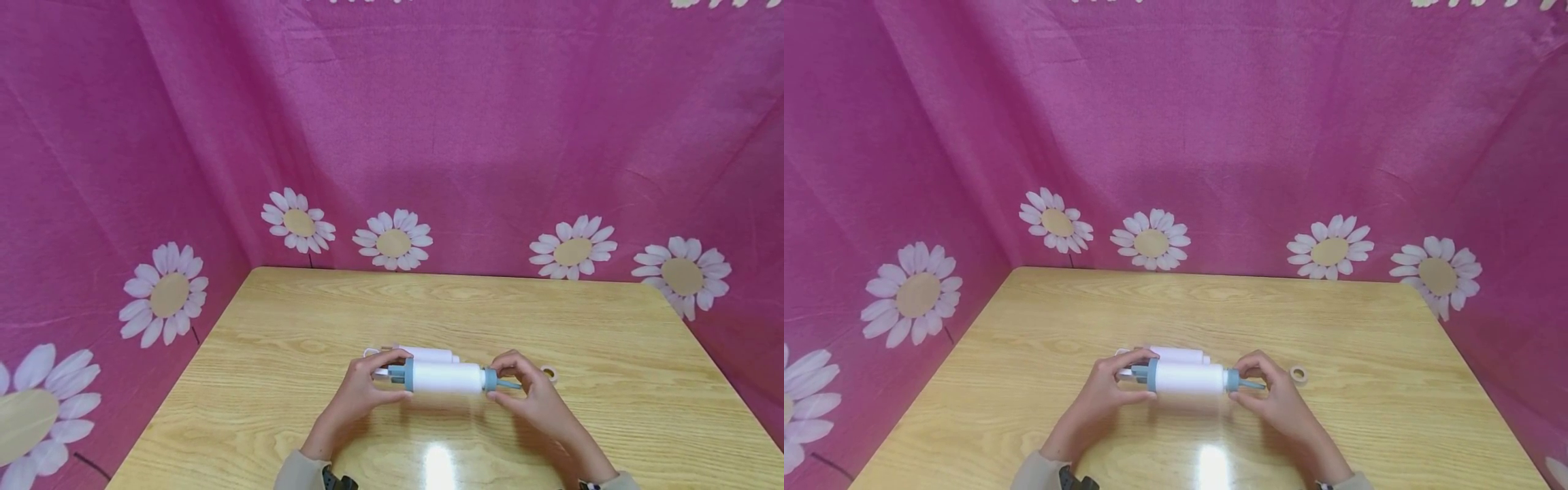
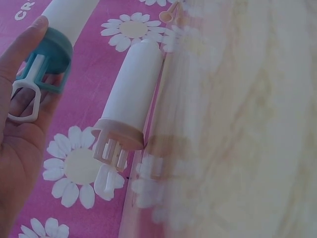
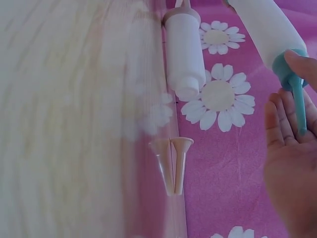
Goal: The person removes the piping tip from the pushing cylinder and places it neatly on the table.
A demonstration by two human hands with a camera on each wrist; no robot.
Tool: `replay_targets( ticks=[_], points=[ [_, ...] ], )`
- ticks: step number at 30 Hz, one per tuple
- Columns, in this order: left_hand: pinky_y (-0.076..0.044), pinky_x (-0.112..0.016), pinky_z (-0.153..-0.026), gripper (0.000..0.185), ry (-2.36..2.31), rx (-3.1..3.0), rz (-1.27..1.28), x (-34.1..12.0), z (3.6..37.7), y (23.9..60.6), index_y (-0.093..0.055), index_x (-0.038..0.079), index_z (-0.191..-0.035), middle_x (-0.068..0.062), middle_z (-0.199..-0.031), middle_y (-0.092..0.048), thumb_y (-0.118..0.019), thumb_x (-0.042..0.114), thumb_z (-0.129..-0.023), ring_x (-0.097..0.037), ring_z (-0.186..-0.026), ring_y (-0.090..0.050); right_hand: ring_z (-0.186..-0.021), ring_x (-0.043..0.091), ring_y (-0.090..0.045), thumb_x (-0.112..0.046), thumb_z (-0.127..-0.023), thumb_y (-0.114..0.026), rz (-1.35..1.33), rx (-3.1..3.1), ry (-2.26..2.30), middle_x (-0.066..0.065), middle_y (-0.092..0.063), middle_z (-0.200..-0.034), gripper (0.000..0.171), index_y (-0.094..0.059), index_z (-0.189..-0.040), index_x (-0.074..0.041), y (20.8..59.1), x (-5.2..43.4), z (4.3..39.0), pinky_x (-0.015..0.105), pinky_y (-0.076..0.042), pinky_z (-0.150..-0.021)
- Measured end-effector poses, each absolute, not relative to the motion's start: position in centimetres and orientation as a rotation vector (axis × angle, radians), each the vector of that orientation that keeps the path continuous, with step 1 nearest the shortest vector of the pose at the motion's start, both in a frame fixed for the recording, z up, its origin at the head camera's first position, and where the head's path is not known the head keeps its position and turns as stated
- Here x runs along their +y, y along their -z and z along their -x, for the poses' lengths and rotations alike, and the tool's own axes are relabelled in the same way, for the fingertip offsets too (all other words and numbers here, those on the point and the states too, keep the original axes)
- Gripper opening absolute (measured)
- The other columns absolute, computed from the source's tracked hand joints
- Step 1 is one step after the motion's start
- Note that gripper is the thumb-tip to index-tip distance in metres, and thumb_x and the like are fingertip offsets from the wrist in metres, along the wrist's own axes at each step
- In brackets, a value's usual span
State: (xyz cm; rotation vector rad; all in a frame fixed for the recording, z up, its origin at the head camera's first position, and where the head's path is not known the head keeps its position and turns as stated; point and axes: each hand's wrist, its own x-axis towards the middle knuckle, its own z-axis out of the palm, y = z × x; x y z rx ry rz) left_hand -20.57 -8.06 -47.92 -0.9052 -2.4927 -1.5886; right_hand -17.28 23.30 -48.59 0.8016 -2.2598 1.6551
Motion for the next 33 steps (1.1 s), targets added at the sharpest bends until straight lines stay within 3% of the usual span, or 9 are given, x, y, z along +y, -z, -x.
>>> replay_targets(
  ticks=[5, 14, 18, 24, 28, 33],
  points=[
    [-0.052, -0.026, -0.092, 0.053, 1.603, -2.484, 0.891, -8.2, 20.4, 47.7, -0.066, 0.020, -0.122, -0.001, -0.120, -0.071, -0.086, 0.021, -0.074, -0.025, -0.110, -0.066, -0.101, 0.001, -0.058, 0.011, -0.081, -0.070, -0.771, -2.238, -1.742, -0.009, -0.057, -0.110, 0.037, -0.055, -0.113, 0.002, 48.7, 23.4, 17.1, 0.012, -0.046, -0.093],
    [-0.055, -0.026, -0.090, 0.055, 1.562, -2.514, 0.847, -9.0, 20.1, 47.8, -0.066, 0.023, -0.122, -0.002, -0.121, -0.071, -0.087, 0.019, -0.071, -0.017, -0.115, -0.063, -0.098, 0.003, -0.059, 0.015, -0.082, -0.067, -0.797, -2.180, -1.801, -0.008, -0.058, -0.109, 0.037, -0.052, -0.114, 0.006, 48.6, 23.6, 17.2, 0.012, -0.045, -0.091],
    [-0.053, -0.023, -0.086, 0.054, 1.516, -2.533, 0.846, -9.4, 19.9, 48.1, -0.067, 0.021, -0.121, -0.001, -0.115, -0.073, -0.087, 0.023, -0.071, -0.010, -0.101, -0.064, -0.098, 0.003, -0.059, 0.015, -0.082, -0.067, -0.788, -2.191, -1.793, -0.009, -0.058, -0.109, 0.036, -0.053, -0.114, 0.005, 48.7, 23.7, 17.2, 0.013, -0.046, -0.091],
    [-0.053, -0.021, -0.085, 0.055, 1.422, -2.573, 0.895, -9.9, 20.0, 48.6, -0.068, 0.012, -0.121, -0.002, -0.113, -0.073, -0.087, 0.028, -0.072, -0.004, -0.097, -0.063, -0.098, 0.002, -0.058, 0.014, -0.082, -0.067, -0.781, -2.203, -1.772, -0.008, -0.057, -0.108, 0.035, -0.053, -0.113, 0.005, 48.8, 23.8, 17.3, 0.013, -0.046, -0.090],
    [-0.053, -0.019, -0.078, 0.052, 1.421, -2.625, 0.914, -10.1, 20.1, 48.8, -0.069, 0.015, -0.118, -0.003, -0.115, -0.072, -0.086, 0.030, -0.072, -0.002, -0.090, -0.060, -0.100, 0.001, -0.058, 0.015, -0.082, -0.066, -0.790, -2.200, -1.770, -0.008, -0.057, -0.108, 0.035, -0.053, -0.113, 0.006, 48.9, 23.8, 17.4, 0.012, -0.046, -0.091],
    [-0.053, -0.018, -0.073, 0.047, 1.444, -2.684, 0.920, -10.3, 20.2, 49.2, -0.069, 0.019, -0.114, -0.004, -0.106, -0.073, -0.086, 0.031, -0.072, 0.000, -0.082, -0.059, -0.101, 0.000, -0.057, 0.016, -0.081, -0.067, -0.798, -2.194, -1.757, -0.008, -0.057, -0.109, 0.035, -0.053, -0.112, 0.006, 49.1, 23.8, 17.6, 0.011, -0.046, -0.092]
  ],
)
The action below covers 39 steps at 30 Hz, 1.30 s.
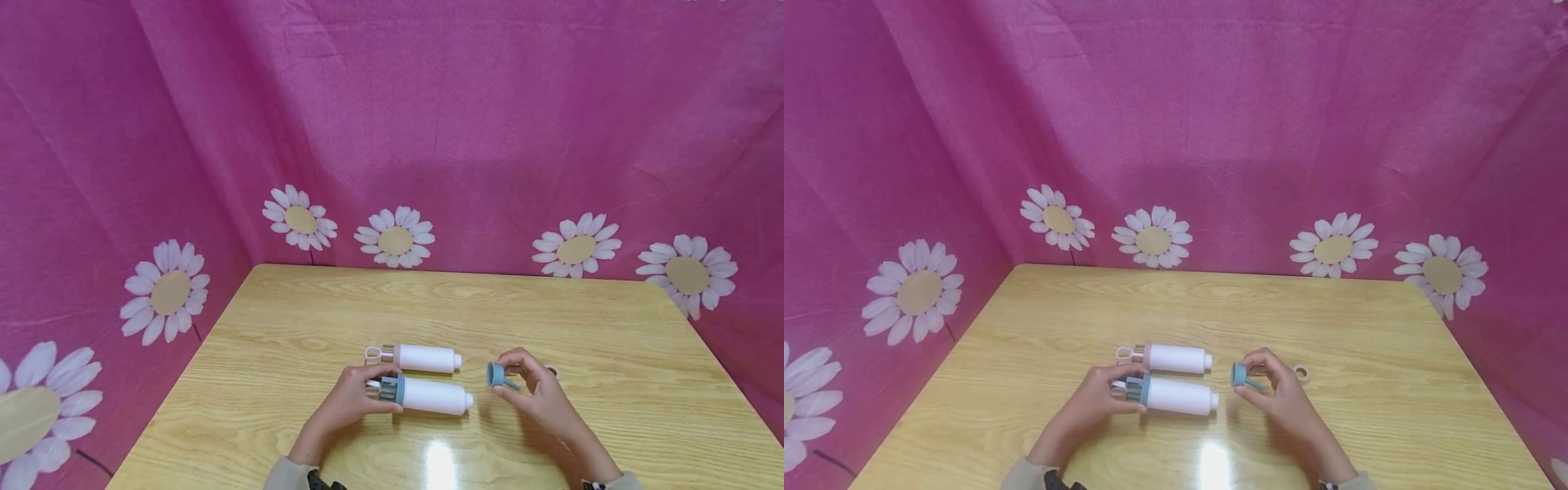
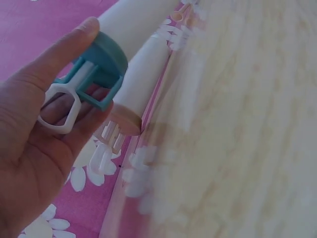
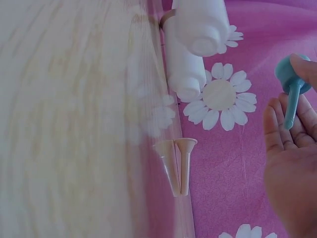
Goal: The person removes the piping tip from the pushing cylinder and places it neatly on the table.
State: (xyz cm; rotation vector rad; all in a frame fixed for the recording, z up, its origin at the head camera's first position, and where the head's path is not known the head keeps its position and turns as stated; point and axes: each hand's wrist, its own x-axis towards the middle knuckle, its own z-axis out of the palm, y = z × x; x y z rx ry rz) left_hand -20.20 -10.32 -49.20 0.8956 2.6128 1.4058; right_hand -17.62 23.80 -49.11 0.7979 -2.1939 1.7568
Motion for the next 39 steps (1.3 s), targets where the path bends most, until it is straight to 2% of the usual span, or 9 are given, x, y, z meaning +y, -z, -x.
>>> replay_targets(
  ticks=[9, 14, 21, 27, 39],
  points=[
    [-0.055, -0.016, -0.074, 0.046, -1.403, 2.554, -0.827, -10.37, 20.30, 49.42, -0.068, 0.014, -0.111, -0.006, -0.103, -0.072, -0.087, 0.028, -0.072, 0.001, -0.085, -0.061, -0.100, 0.001, -0.057, 0.013, -0.083, -0.067, -0.757, -2.245, -1.743, -0.009, -0.057, -0.108, 0.033, -0.054, -0.112, 0.004, 48.98, 23.83, 17.56, 0.014, -0.046, -0.091],
    [-0.055, -0.015, -0.076, 0.044, -1.403, 2.525, -0.830, -10.42, 20.40, 49.48, -0.067, 0.015, -0.109, -0.006, -0.103, -0.071, -0.087, 0.025, -0.072, -0.002, -0.088, -0.063, -0.100, 0.001, -0.057, 0.012, -0.084, -0.066, -0.753, -2.265, -1.739, -0.009, -0.057, -0.108, 0.032, -0.053, -0.112, 0.004, 48.84, 23.83, 17.57, 0.014, -0.046, -0.091],
    [-0.055, -0.017, -0.079, 0.044, -1.357, 2.537, -0.873, -10.54, 20.57, 49.63, -0.066, 0.016, -0.108, -0.007, -0.114, -0.070, -0.088, 0.022, -0.071, -0.009, -0.095, -0.066, -0.100, -0.002, -0.057, 0.014, -0.082, -0.067, -0.770, -2.249, -1.721, -0.010, -0.057, -0.109, 0.033, -0.054, -0.112, 0.005, 48.78, 23.80, 17.69, 0.012, -0.046, -0.091],
    [-0.054, -0.019, -0.083, 0.045, -1.275, 2.587, -0.876, -10.63, 20.64, 49.70, -0.065, 0.017, -0.108, -0.005, -0.122, -0.069, -0.088, 0.024, -0.070, -0.007, -0.096, -0.064, -0.101, -0.002, -0.056, 0.012, -0.084, -0.067, -0.765, -2.280, -1.711, -0.010, -0.056, -0.110, 0.033, -0.053, -0.113, 0.005, 48.59, 23.78, 17.58, 0.014, -0.046, -0.091],
    [-0.055, -0.019, -0.083, 0.051, -1.302, 2.552, -0.872, -10.90, 20.60, 49.95, -0.065, 0.011, -0.115, -0.006, -0.121, -0.068, -0.088, 0.023, -0.072, -0.008, -0.097, -0.063, -0.100, -0.002, -0.056, 0.014, -0.083, -0.066, -0.774, -2.257, -1.729, -0.011, -0.057, -0.110, 0.034, -0.053, -0.113, 0.006, 48.96, 23.76, 17.55, 0.014, -0.047, -0.091]
  ],
)
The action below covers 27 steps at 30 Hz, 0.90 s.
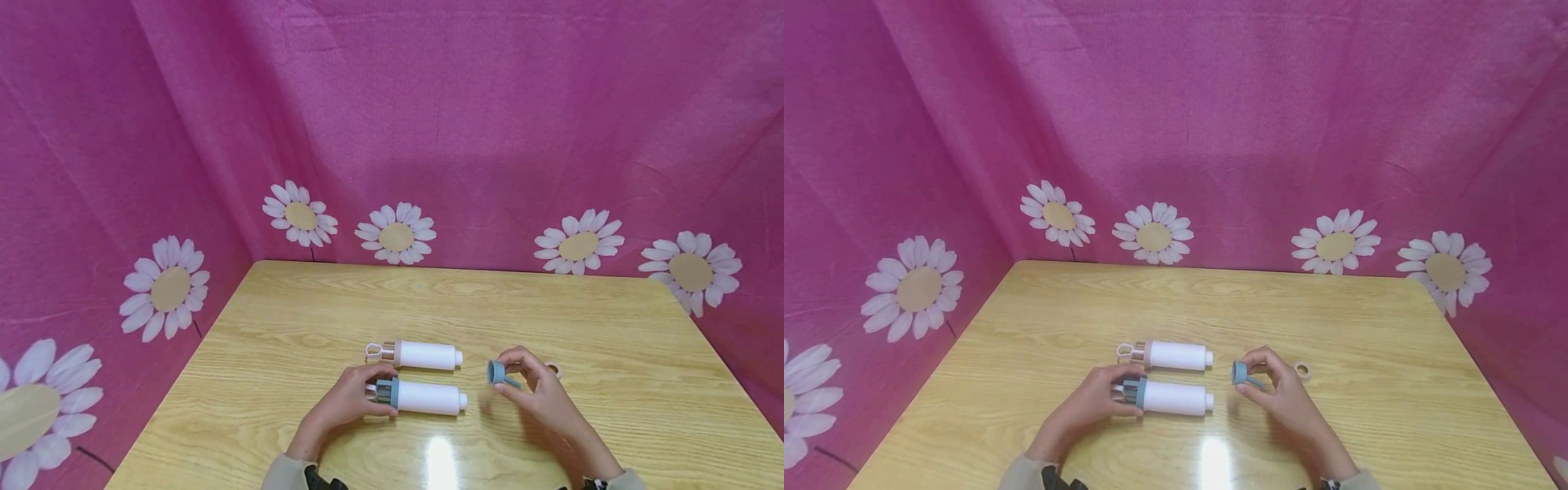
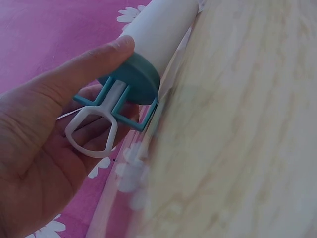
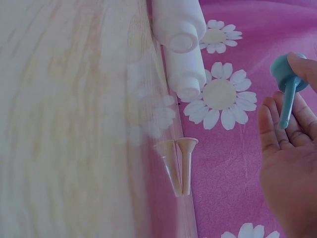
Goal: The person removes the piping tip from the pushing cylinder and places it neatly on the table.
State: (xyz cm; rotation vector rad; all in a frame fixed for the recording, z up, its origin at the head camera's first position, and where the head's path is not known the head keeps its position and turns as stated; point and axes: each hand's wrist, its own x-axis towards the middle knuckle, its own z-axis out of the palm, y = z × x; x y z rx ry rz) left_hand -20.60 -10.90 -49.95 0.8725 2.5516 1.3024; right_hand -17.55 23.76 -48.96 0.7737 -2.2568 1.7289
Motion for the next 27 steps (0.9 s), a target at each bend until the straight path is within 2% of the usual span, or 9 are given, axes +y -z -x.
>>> replay_targets(
  ticks=[6, 13, 21, 27],
  points=[
    [-0.055, -0.022, -0.087, 0.058, -1.326, 2.571, -0.856, -11.08, 20.50, 49.85, -0.063, 0.008, -0.123, -0.006, -0.125, -0.066, -0.086, 0.028, -0.074, -0.017, -0.105, -0.064, -0.101, 0.000, -0.057, 0.013, -0.083, -0.066, -0.782, -2.252, -1.743, -0.009, -0.057, -0.110, 0.033, -0.053, -0.113, 0.005, 49.09, 23.83, 17.58, 0.013, -0.047, -0.091],
    [-0.057, -0.026, -0.087, 0.055, -1.384, 2.597, -0.860, -11.13, 20.36, 49.47, -0.064, 0.008, -0.124, -0.008, -0.130, -0.065, -0.083, 0.028, -0.076, -0.027, -0.115, -0.064, -0.100, 0.001, -0.057, 0.014, -0.084, -0.065, -0.801, -2.235, -1.745, -0.008, -0.057, -0.110, 0.033, -0.053, -0.113, 0.005, 49.11, 23.93, 17.72, 0.012, -0.046, -0.090],
    [-0.052, -0.037, -0.099, 0.050, -1.343, 2.733, -0.933, -11.05, 20.31, 49.29, -0.067, 0.016, -0.122, -0.001, -0.127, -0.068, -0.083, 0.029, -0.076, -0.021, -0.116, -0.065, -0.102, -0.001, -0.057, 0.012, -0.084, -0.066, -0.795, -2.264, -1.736, -0.009, -0.057, -0.110, 0.032, -0.053, -0.113, 0.004, 49.07, 23.94, 17.71, 0.013, -0.047, -0.090],
    [-0.054, -0.035, -0.097, 0.049, -1.354, 2.772, -0.986, -11.07, 20.38, 49.36, -0.068, 0.015, -0.120, -0.001, -0.124, -0.070, -0.084, 0.027, -0.075, -0.021, -0.115, -0.066, -0.101, 0.000, -0.058, 0.014, -0.084, -0.065, -0.814, -2.241, -1.743, -0.007, -0.057, -0.110, 0.033, -0.053, -0.113, 0.004, 49.21, 24.00, 17.77, 0.013, -0.047, -0.091]
  ],
)
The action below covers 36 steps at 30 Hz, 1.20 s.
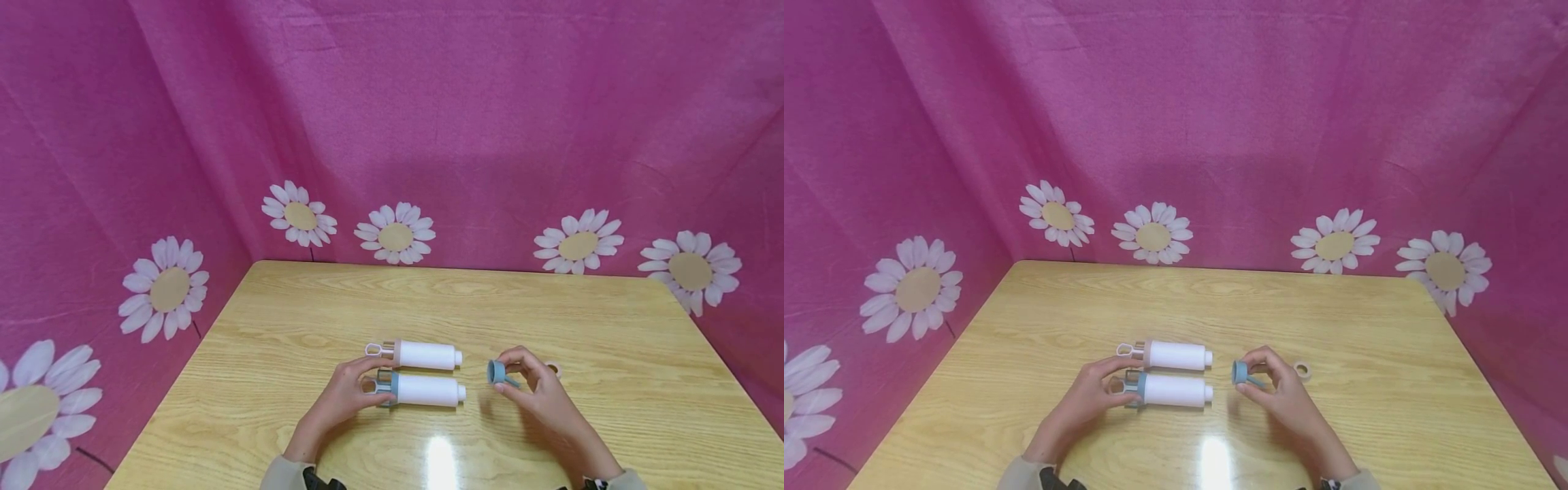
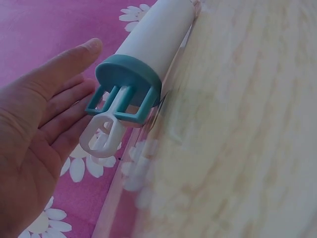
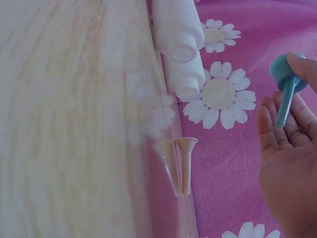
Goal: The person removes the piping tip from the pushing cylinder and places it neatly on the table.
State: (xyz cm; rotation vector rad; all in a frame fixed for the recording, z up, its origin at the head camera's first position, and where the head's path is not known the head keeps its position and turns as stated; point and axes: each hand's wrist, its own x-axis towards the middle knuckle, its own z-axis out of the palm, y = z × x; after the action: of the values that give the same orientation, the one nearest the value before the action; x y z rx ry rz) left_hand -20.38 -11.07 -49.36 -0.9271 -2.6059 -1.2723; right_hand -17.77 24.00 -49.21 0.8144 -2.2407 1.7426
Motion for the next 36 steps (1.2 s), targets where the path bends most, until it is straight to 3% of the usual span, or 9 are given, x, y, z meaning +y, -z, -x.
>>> replay_targets(
  ticks=[8, 19, 29, 36],
  points=[
    [-0.056, -0.037, -0.090, 0.049, 1.265, -2.513, 0.945, -11.1, 20.5, 49.4, -0.068, 0.011, -0.119, -0.004, -0.120, -0.072, -0.084, 0.022, -0.075, -0.021, -0.112, -0.067, -0.101, 0.001, -0.057, 0.014, -0.084, -0.065, -0.837, -2.224, -1.747, -0.007, -0.056, -0.111, 0.033, -0.053, -0.114, 0.005, 49.3, 24.0, 17.8, 0.013, -0.047, -0.091],
    [-0.054, -0.044, -0.096, 0.046, 1.278, -2.406, 0.909, -10.8, 20.6, 49.4, -0.070, 0.008, -0.114, -0.006, -0.115, -0.073, -0.086, 0.016, -0.072, -0.031, -0.115, -0.065, -0.100, 0.002, -0.057, 0.013, -0.084, -0.065, -0.815, -2.247, -1.739, -0.007, -0.057, -0.110, 0.033, -0.053, -0.114, 0.004, 49.3, 24.0, 17.7, 0.013, -0.047, -0.090],
    [-0.054, -0.029, -0.097, 0.050, 1.249, -2.211, 0.978, -9.9, 20.6, 49.0, -0.066, 0.002, -0.117, -0.012, -0.116, -0.071, -0.085, 0.006, -0.071, -0.027, -0.111, -0.067, -0.100, 0.002, -0.058, 0.012, -0.085, -0.066, -0.800, -2.258, -1.753, -0.008, -0.058, -0.109, 0.032, -0.054, -0.113, 0.004, 49.2, 23.5, 17.8, 0.014, -0.048, -0.090],
    [-0.052, -0.027, -0.100, 0.053, 1.199, -2.140, 1.009, -8.2, 20.3, 48.6, -0.066, 0.006, -0.118, -0.010, -0.115, -0.072, -0.086, 0.006, -0.070, -0.026, -0.109, -0.068, -0.096, 0.000, -0.059, 0.008, -0.083, -0.070, -0.748, -2.287, -1.703, -0.010, -0.060, -0.105, 0.031, -0.057, -0.110, 0.000, 49.3, 22.7, 17.8, 0.018, -0.050, -0.088]
  ],
)
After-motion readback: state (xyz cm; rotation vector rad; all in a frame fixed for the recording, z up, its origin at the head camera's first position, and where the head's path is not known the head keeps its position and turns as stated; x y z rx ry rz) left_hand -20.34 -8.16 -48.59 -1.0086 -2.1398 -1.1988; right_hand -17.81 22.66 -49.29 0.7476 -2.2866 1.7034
